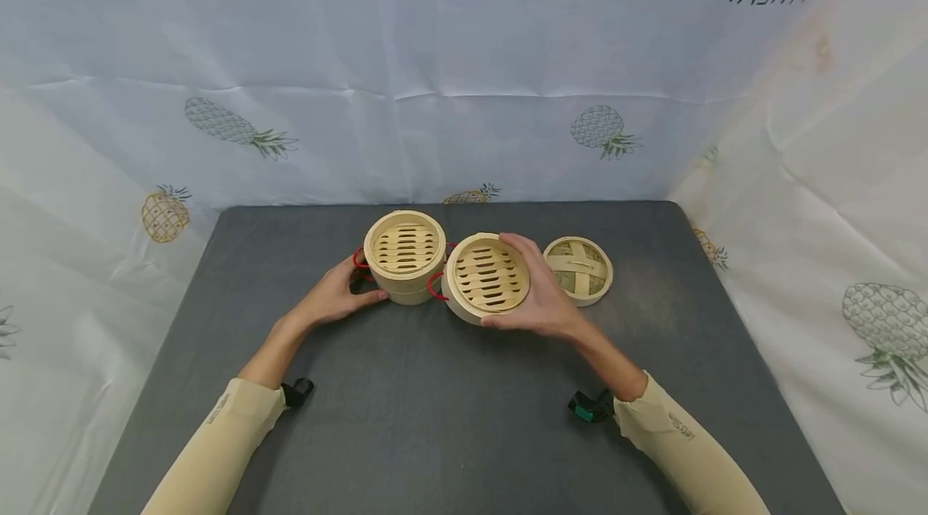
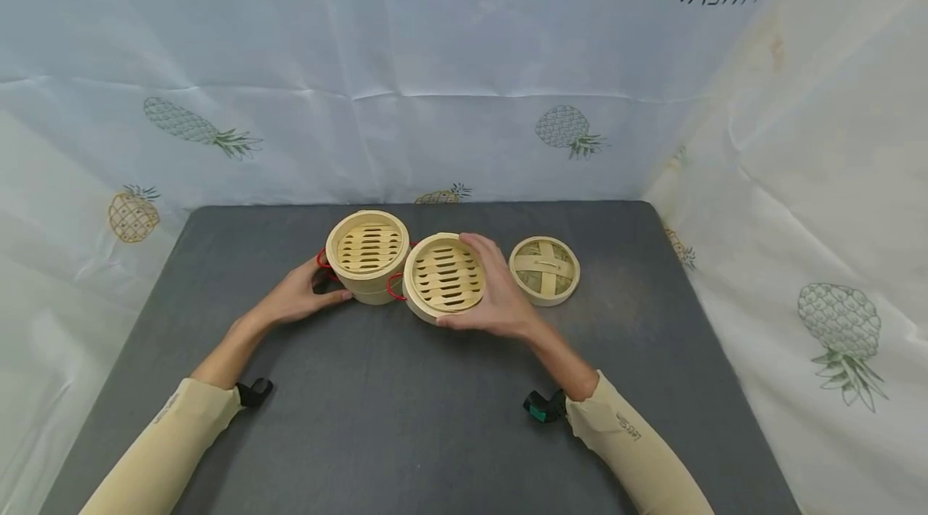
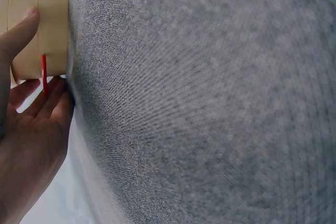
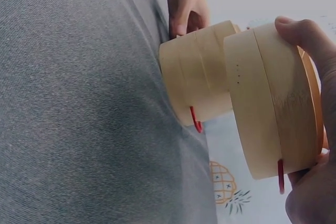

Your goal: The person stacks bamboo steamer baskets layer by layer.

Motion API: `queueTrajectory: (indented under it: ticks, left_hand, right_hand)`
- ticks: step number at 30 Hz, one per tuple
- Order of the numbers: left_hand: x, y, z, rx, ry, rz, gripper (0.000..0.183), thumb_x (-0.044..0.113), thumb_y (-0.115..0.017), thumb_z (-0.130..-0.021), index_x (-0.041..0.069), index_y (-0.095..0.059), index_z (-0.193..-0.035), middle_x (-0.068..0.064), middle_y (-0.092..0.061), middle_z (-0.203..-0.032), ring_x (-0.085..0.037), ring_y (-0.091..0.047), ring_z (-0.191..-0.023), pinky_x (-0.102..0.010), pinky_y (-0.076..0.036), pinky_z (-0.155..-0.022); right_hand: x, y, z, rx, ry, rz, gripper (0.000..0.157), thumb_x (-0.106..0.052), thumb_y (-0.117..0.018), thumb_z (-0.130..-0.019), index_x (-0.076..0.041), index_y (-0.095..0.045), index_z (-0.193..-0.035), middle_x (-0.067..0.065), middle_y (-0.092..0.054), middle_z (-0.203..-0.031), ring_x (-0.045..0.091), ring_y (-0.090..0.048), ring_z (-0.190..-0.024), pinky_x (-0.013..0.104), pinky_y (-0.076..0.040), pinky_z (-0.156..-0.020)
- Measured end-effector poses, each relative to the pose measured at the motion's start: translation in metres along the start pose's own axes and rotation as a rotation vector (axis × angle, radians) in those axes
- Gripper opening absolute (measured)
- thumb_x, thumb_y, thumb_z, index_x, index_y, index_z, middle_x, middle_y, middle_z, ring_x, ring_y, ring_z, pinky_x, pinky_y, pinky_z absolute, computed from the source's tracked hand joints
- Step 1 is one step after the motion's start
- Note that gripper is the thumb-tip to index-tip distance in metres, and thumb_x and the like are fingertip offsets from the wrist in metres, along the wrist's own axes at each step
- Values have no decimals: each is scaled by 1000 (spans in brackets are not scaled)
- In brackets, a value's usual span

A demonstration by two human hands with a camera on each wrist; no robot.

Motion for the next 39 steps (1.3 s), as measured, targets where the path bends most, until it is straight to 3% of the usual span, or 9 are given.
queueTrajectory:
  ticks: [9, 20, 28, 33, 39]
  left_hand:
    - [2, 0, -1, -5, 8, 3, 88, 18, -86, -96, 6, -36, -169, -23, -57, -155, -42, -62, -139, -62, -51, -119]
    - [3, 0, -1, -2, 18, 5, 88, 17, -86, -96, 5, -36, -168, -23, -57, -155, -42, -63, -139, -61, -51, -119]
    - [4, 0, 0, -6, 17, 3, 88, 18, -85, -97, 5, -36, -168, -24, -55, -157, -43, -61, -141, -62, -50, -120]
    - [2, 0, 0, -1, 18, 6, 87, 18, -85, -97, 6, -36, -168, -23, -56, -156, -42, -62, -140, -62, -50, -120]
    - [3, 0, -1, 3, 17, 5, 88, 18, -86, -96, 5, -36, -168, -24, -56, -157, -43, -62, -140, -62, -50, -120]
  right_hand:
    - [-10, 5, -4, 10, 30, 5, 124, -27, -104, -67, -18, -35, -170, 12, -37, -171, 35, -40, -157, 64, -42, -123]
    - [-24, 7, -12, 6, 66, 0, 125, -47, -103, -70, -21, -33, -170, 9, -35, -172, 33, -39, -158, 64, -43, -122]
    - [-30, 8, -21, -1, 65, 0, 126, -32, -105, -68, -20, -32, -171, 9, -34, -173, 32, -40, -157, 63, -44, -122]
    - [-34, 8, -27, -9, 73, 6, 126, -38, -103, -70, -17, -32, -171, 10, -32, -174, 33, -40, -157, 63, -44, -122]
    - [-36, 9, -33, -16, 72, 13, 124, -41, -103, -71, -23, -32, -171, 9, -31, -175, 33, -40, -158, 63, -43, -124]
Point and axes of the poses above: each hand's wrist, its own z-axis away from the middle knuckle, its own y-axis out of the back of the hand, x = y × z, the point moved 5 cm from there along -z, towards the middle knuckle
